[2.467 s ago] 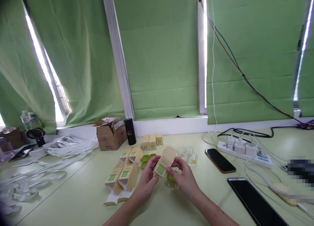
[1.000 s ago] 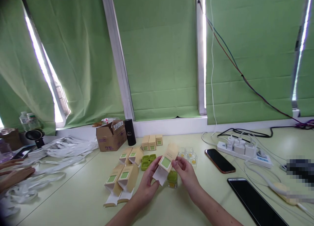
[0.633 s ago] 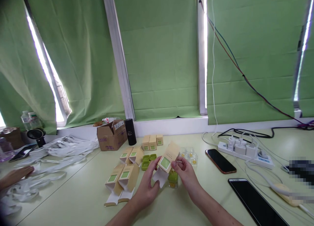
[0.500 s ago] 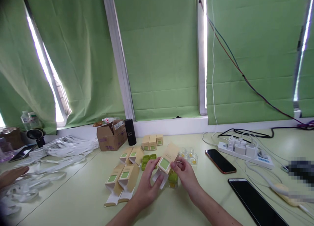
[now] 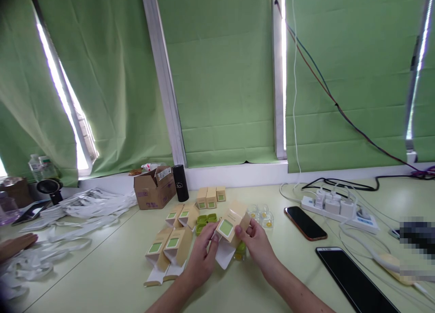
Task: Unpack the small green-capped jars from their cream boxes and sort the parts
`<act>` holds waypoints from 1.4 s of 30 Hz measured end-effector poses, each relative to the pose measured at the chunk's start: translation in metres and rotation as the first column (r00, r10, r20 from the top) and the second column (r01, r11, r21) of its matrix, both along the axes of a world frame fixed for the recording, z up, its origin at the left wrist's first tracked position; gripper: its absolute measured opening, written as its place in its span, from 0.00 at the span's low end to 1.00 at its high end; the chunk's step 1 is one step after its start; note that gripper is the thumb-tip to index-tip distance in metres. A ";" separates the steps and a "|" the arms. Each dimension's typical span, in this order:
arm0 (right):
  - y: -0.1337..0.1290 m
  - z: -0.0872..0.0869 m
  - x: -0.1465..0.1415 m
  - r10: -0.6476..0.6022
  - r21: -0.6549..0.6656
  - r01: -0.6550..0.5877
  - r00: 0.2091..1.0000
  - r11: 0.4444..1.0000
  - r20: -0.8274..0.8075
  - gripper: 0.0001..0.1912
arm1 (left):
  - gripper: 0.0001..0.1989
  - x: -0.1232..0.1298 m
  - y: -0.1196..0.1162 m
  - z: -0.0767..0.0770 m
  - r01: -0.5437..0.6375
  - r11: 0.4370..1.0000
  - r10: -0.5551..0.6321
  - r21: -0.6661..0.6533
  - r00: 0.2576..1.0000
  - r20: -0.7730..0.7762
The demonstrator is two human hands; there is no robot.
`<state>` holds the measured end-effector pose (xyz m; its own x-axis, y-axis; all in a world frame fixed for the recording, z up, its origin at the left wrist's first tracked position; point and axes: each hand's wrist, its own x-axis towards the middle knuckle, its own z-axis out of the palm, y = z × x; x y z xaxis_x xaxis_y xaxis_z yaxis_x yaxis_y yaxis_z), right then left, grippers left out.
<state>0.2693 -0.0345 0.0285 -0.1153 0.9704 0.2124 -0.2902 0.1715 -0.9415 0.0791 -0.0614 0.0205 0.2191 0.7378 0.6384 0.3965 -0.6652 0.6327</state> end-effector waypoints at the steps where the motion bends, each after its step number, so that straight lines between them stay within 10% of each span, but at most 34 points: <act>1: 0.000 0.000 0.000 0.000 0.002 0.000 1.000 1.000 -0.002 0.40 | 0.19 0.001 0.000 0.000 -0.005 1.000 0.005 -0.015 1.000 0.009; 19: -0.008 0.002 0.003 0.043 0.008 -0.043 0.999 0.999 -0.007 0.33 | 0.31 0.005 -0.003 0.004 0.321 0.897 -0.155 -0.303 0.872 0.465; 30: -0.004 0.000 0.010 -0.039 -0.047 0.039 0.999 0.998 -0.007 0.32 | 0.28 -0.002 0.006 0.009 0.077 0.943 0.065 -0.323 0.911 0.407; 42: -0.005 -0.009 0.003 0.024 0.044 -0.028 0.996 0.999 0.082 0.30 | 0.26 0.005 0.007 0.009 0.250 0.894 -0.077 -0.373 0.904 0.421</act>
<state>0.2728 -0.0397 0.0199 -0.1591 0.9565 0.2445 -0.2183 0.2074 -0.9536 0.0837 -0.0545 0.0299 0.1604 0.9247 0.3453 -0.0274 -0.3455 0.9380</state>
